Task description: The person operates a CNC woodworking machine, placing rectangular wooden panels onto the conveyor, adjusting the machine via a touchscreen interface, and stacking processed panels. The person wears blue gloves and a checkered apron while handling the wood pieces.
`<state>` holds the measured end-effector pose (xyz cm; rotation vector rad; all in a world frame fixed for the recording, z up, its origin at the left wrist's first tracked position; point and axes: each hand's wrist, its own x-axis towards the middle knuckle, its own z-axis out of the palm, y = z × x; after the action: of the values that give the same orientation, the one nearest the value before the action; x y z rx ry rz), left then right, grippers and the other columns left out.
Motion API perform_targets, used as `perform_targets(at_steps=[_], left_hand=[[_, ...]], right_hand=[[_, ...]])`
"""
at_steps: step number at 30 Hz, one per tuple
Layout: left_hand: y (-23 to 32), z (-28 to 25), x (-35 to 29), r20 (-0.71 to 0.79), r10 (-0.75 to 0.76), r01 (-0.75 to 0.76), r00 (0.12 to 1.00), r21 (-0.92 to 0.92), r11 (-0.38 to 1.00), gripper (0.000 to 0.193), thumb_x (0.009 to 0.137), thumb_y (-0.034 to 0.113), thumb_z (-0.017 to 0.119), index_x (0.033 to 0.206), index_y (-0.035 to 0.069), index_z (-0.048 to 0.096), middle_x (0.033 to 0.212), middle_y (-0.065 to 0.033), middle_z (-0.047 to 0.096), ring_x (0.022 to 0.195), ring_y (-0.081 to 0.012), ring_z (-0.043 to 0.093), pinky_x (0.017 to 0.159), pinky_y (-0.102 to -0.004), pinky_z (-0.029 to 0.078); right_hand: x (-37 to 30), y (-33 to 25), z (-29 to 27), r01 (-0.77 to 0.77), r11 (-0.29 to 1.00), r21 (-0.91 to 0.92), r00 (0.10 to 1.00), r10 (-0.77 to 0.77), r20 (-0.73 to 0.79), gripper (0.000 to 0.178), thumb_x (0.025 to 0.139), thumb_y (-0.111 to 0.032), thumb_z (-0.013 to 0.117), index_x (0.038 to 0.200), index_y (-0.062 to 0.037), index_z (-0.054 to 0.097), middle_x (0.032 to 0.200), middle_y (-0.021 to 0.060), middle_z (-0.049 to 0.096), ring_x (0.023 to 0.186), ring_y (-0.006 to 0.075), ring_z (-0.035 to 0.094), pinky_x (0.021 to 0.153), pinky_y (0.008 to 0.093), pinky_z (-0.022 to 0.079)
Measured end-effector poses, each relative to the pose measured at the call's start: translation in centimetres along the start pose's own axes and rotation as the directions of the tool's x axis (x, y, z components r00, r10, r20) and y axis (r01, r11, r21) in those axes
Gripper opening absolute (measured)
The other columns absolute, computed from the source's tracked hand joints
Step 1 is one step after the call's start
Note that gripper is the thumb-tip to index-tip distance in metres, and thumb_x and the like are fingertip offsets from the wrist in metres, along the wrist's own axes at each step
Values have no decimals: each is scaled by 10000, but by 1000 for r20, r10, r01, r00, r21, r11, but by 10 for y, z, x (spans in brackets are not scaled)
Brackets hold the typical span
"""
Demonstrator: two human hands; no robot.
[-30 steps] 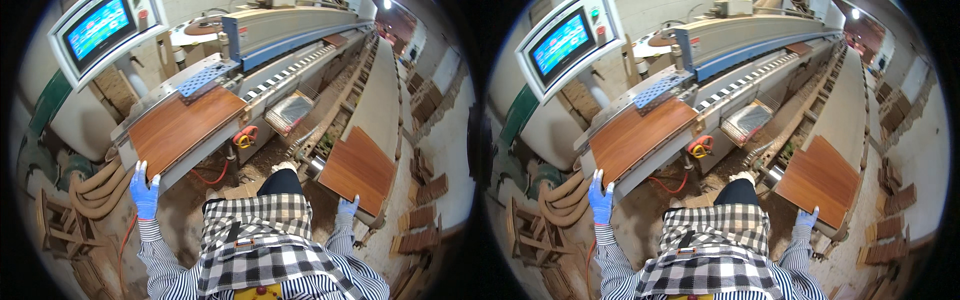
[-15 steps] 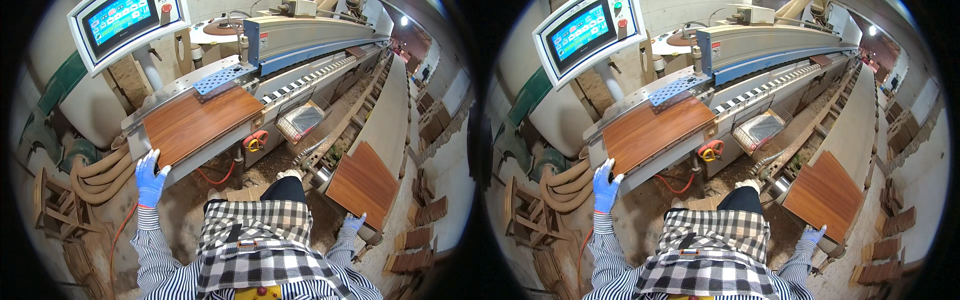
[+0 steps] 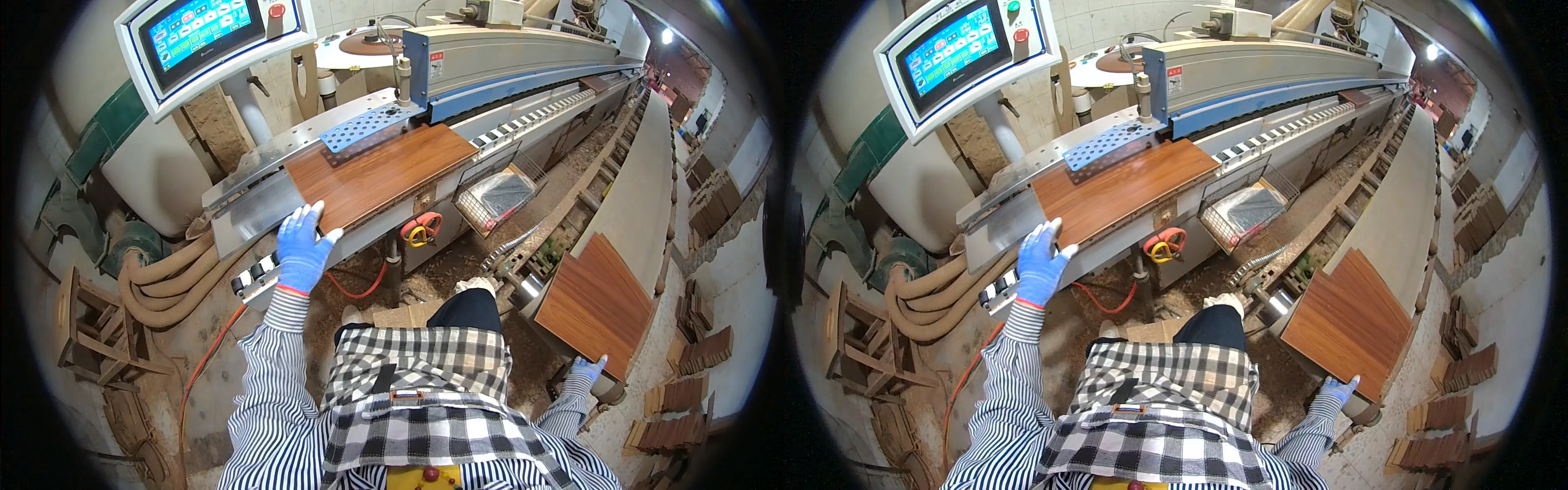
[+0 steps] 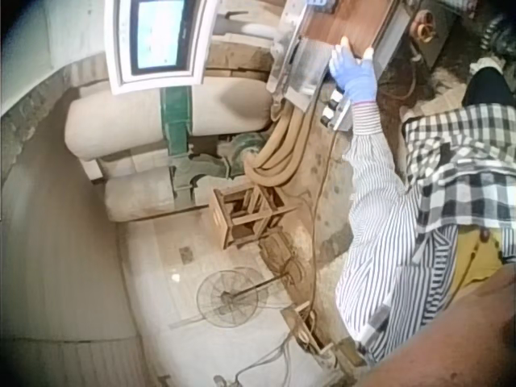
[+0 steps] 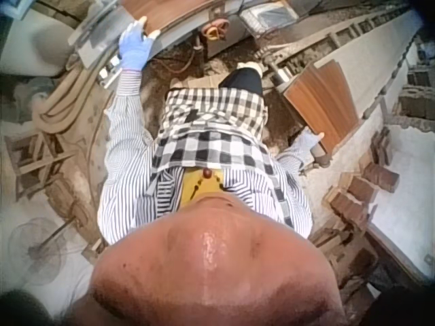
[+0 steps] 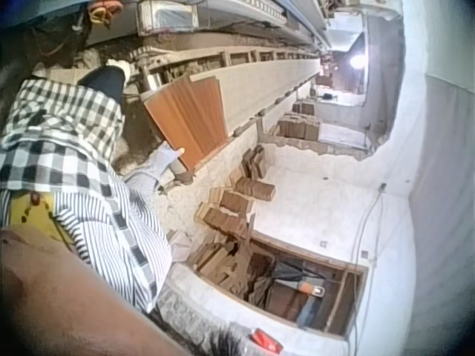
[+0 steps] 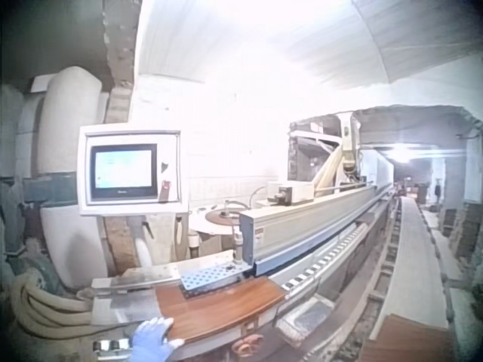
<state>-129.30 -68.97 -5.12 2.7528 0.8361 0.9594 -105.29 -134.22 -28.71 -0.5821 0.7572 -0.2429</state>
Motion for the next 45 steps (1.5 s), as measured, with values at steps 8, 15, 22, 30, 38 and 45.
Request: perform_targets(at_steps=[8, 15, 22, 30, 38, 45], left_hand=[[27, 13, 21, 120, 72, -49, 990, -185, 981, 632, 840, 350, 669, 1377, 109, 441, 1270, -170, 563, 1194, -331, 513, 1011, -438, 382], [34, -6, -12, -92, 136, -156, 986, -270, 950, 517, 853, 258, 659, 1314, 72, 517, 1263, -156, 567, 1188, -319, 517, 1030, -430, 378], [49, -54, -71, 44, 153, -130, 987, -340, 932, 630, 827, 288, 681, 1344, 5, 459, 1347, -197, 497, 1278, -347, 444, 1076, -427, 338], [39, -94, -121, 176, 138, -106, 975, -184, 977, 834, 749, 567, 686, 1373, 69, 444, 1461, -217, 339, 1370, -379, 290, 1114, -497, 234], [-16, -103, -125, -16, -37, 38, 999, 115, 993, 682, 781, 436, 706, 1321, 72, 501, 1423, -169, 413, 1346, -323, 337, 1142, -487, 174], [-50, -80, -86, -47, -118, 124, 992, 139, 982, 638, 790, 426, 707, 1286, 61, 541, 1404, -175, 445, 1304, -342, 391, 1128, -462, 209]], right_hand=[[-37, -12, 9, 10, 1000, 3, 993, -11, 121, 662, 700, -343, 753, 1265, -106, 504, 1273, 71, 530, 1140, 273, 490, 1003, 435, 335], [-69, -20, 6, -24, 961, -274, 866, 157, 475, 258, 794, -253, 675, 1003, -120, 602, 814, 14, 638, 627, 168, 547, 573, 309, 440], [-192, 36, 123, 39, 911, -412, 505, 337, 794, 299, 843, -229, 586, 1066, -33, 553, 818, 67, 627, 604, 187, 583, 570, 314, 471], [-317, 172, 217, -134, 744, -654, 87, 666, 741, 145, 878, -136, 566, 908, 3, 594, 729, 64, 599, 626, 164, 584, 589, 303, 504], [-383, 247, 246, -296, 497, -816, -88, 836, 541, 242, 915, -183, 607, 1076, -8, 563, 902, 111, 666, 773, 214, 681, 761, 364, 595], [-299, 228, 238, -297, 624, -723, -107, 731, 674, 521, 893, -126, 606, 1344, 39, 403, 1127, 186, 601, 928, 232, 626, 843, 371, 538]])
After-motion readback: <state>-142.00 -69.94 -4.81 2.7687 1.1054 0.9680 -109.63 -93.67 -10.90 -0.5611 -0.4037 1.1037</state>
